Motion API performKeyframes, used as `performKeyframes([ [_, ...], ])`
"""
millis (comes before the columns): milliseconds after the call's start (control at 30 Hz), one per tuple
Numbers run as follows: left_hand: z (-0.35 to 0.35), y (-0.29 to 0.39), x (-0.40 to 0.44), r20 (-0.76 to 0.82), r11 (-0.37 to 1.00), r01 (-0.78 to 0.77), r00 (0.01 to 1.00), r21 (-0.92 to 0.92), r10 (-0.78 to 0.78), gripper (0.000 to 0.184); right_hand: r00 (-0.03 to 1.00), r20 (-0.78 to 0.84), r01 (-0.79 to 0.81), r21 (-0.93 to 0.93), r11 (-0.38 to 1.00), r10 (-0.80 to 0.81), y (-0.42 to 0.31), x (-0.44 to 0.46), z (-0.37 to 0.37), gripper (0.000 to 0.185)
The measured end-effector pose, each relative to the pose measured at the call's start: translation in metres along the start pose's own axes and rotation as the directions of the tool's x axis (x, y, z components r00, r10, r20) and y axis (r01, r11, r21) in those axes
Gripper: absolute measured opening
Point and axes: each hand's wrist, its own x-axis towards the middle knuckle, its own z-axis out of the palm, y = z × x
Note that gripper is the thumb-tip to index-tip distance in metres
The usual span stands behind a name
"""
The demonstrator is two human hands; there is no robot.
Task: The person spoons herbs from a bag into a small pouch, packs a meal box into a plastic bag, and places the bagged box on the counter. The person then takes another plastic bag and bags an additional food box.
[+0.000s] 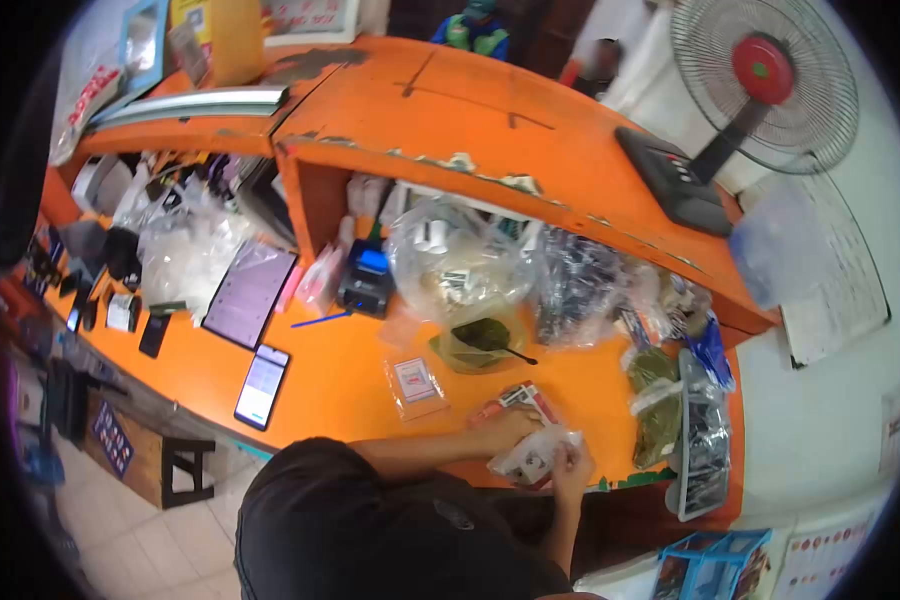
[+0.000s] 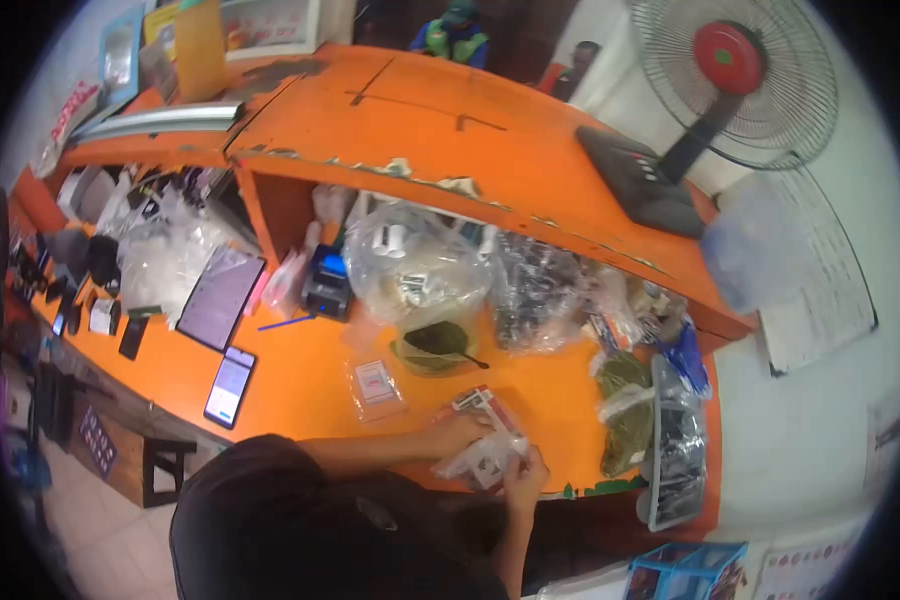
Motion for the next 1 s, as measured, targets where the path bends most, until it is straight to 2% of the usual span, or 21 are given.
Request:
performKeyframes([
  [67,-0.018,0.011,0.003,0.023,0.998,0.050,0.999,-0.036,-0.049,0.019,0.987,-0.053,-0.141,0.130,0.981,0.149,-0.011,-0.005,-0.002,0.014],
  [100,-0.022,0.014,0.004,0.042,0.996,0.068,0.997,-0.059,-0.066,0.018,0.983,-0.063,-0.165,0.108,0.980,0.172,-0.015,-0.006,-0.001,0.015],
  [133,-0.016,0.007,0.002,0.083,0.996,0.077,0.993,0.038,-0.080,0.018,0.978,-0.079,-0.187,0.088,0.978,0.194,-0.019,-0.006,0.001,0.015],
  [167,-0.016,0.008,0.001,0.005,0.993,0.017,1.000,0.117,-0.018,0.019,0.971,-0.101,-0.210,0.070,0.975,0.217,-0.020,-0.007,0.003,0.016],
  [233,-0.026,0.018,0.001,-0.121,0.953,-0.086,0.985,0.290,0.126,0.023,0.990,-0.140,-0.026,-0.008,1.000,0.024,-0.002,-0.005,0.013,0.015],
  [267,-0.021,0.019,0.001,-0.146,0.969,-0.112,0.978,0.222,0.146,0.023,0.985,-0.156,0.067,-0.046,0.997,-0.074,0.006,-0.007,0.017,0.015],
  [333,-0.014,0.013,0.012,-0.196,0.977,-0.180,0.960,0.118,0.200,0.023,0.959,-0.127,0.203,-0.321,0.925,-0.255,0.008,-0.004,0.024,0.017],
  [367,-0.013,0.010,0.016,-0.099,0.977,-0.175,0.977,0.119,0.187,0.023,0.935,-0.098,0.266,-0.447,0.854,-0.342,0.010,-0.003,0.026,0.019],
  [400,-0.012,0.011,0.020,-0.002,0.979,-0.166,0.986,0.115,0.168,0.023,0.971,-0.100,0.189,-0.233,0.954,-0.217,0.012,-0.003,0.027,0.016],
  [433,-0.011,0.012,0.021,0.094,0.982,-0.153,0.985,0.107,0.143,0.023,0.978,-0.157,0.113,-0.144,0.983,-0.135,0.013,-0.005,0.031,0.015],
  [500,-0.007,0.016,0.023,0.111,0.966,-0.131,0.988,0.222,0.108,0.024,0.969,-0.242,-0.041,0.036,0.998,0.049,0.006,-0.013,0.032,0.012],
  [533,-0.004,0.017,0.025,0.141,0.955,-0.136,0.985,0.265,0.101,0.024,0.971,-0.109,-0.210,0.043,0.977,0.213,0.000,-0.009,0.024,0.007],
  [633,0.011,0.016,0.038,0.240,0.948,-0.088,0.971,0.305,0.013,0.023,0.961,-0.143,-0.248,-0.060,0.967,0.238,0.028,-0.011,0.023,0.010],
  [667,0.017,0.016,0.040,0.275,0.951,-0.063,0.961,0.303,-0.024,0.023,0.958,-0.191,-0.202,0.074,0.976,0.213,0.035,-0.013,0.024,0.014],
  [767,-0.005,0.033,0.053,0.339,0.935,-0.128,0.941,0.332,0.009,0.015,0.989,-0.086,-0.121,0.032,0.992,0.123,0.001,-0.007,0.021,0.013],
  [800,-0.001,0.028,0.055,0.332,0.947,-0.112,0.943,0.303,0.005,0.014,0.998,-0.035,-0.048,-0.121,0.991,0.044,0.025,-0.006,0.016,0.009],
  [867,0.006,0.017,0.058,0.321,0.966,-0.077,0.947,0.246,-0.006,0.011,0.996,-0.093,-0.013,-0.067,0.998,0.006,0.042,-0.009,0.019,0.011],
  [900,0.008,0.016,0.059,0.360,0.954,-0.078,0.932,0.291,-0.033,0.010,0.992,-0.124,0.006,-0.041,0.999,-0.011,0.036,-0.006,0.024,0.014],
  [967,0.002,0.022,0.065,0.436,0.923,-0.091,0.896,0.375,-0.089,0.011,0.993,-0.034,-0.114,-0.096,0.989,0.112,-0.001,0.001,0.020,0.009],
  [1000,-0.001,0.025,0.067,0.448,0.941,-0.034,0.885,0.336,-0.128,0.011,0.984,0.009,-0.176,-0.129,0.976,0.179,-0.018,0.002,0.017,0.010],
])
